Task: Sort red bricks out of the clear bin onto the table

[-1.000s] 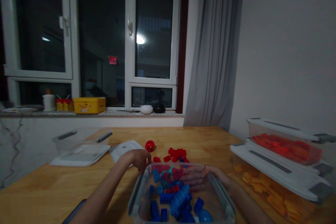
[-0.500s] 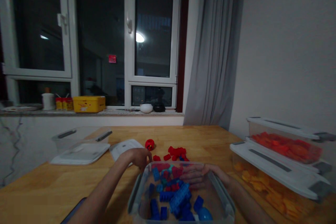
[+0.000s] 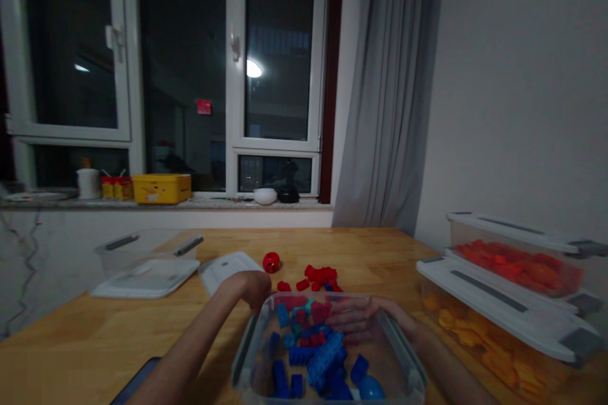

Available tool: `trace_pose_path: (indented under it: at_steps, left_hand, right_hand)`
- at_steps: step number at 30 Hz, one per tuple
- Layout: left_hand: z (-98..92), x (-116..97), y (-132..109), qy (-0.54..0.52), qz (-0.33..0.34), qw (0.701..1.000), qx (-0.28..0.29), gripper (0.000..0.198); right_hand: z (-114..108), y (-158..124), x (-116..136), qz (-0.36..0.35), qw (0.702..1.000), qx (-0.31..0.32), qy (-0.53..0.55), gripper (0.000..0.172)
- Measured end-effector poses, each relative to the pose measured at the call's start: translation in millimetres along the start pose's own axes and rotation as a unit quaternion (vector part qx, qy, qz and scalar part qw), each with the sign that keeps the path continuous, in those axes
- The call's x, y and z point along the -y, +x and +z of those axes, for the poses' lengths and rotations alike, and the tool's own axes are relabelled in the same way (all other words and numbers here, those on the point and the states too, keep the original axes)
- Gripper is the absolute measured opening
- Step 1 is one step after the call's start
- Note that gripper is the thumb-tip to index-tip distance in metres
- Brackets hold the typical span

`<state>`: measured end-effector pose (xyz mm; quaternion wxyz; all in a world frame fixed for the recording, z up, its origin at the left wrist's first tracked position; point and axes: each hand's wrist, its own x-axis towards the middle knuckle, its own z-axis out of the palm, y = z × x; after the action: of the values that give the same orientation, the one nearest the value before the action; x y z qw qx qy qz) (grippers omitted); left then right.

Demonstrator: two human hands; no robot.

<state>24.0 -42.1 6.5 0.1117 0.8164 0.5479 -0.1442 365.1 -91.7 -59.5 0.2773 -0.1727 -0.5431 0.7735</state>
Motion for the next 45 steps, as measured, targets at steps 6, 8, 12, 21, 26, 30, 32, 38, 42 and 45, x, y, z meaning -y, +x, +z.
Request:
trace_pose_path:
  at_steps: [6, 8, 12, 21, 26, 30, 32, 38, 42, 45]
  left_hand:
    - [0.6, 0, 0, 0.014, 0.001, 1.000, -0.010, 0.018]
    - [-0.6, 1, -1, 0.010, 0.000, 1.000, -0.022, 0.006]
    - [-8.5, 4, -7, -0.026, 0.005, 0.999, -0.043, 0.023]
    - [-48.5, -7, -61, -0.086, 0.045, 0.977, -0.190, 0.027]
    - [-67.5, -42, -105, -0.121, 0.103, 0.963, -0.218, 0.019]
    - [-71.5, -73, -130, -0.120, 0.151, 0.957, -0.215, 0.016]
    - [-70.3, -87, -138, -0.101, 0.156, 0.960, -0.207, 0.016]
    - [-64.4, -113, -151, -0.048, 0.156, 0.976, -0.147, 0.021]
    - [-62.0, -118, -150, -0.043, 0.182, 0.977, -0.100, 0.019]
    - [-60.3, -116, -145, -0.039, 0.184, 0.978, -0.087, 0.019]
  right_hand:
    - [4, -1, 3, 0.002, 1.000, -0.007, -0.030, 0.056]
    - [4, -1, 3, 0.000, 0.999, -0.006, -0.032, 0.057]
    - [3, -1, 2, 0.008, 0.999, -0.013, -0.029, 0.059]
    - [0, -1, 1, -0.006, 1.000, 0.011, -0.010, 0.055]
    - [5, -2, 5, -0.001, 1.000, 0.016, -0.014, 0.056]
    - [5, -4, 5, -0.008, 1.000, 0.026, -0.007, 0.056]
    - [2, -3, 3, -0.010, 0.999, 0.035, -0.007, 0.055]
    - [-2, 0, 1, -0.008, 0.999, 0.032, 0.000, 0.056]
    - [5, -2, 5, -0.001, 0.999, 0.029, -0.014, 0.058]
    - [8, -4, 7, 0.001, 1.000, 0.022, -0.015, 0.058]
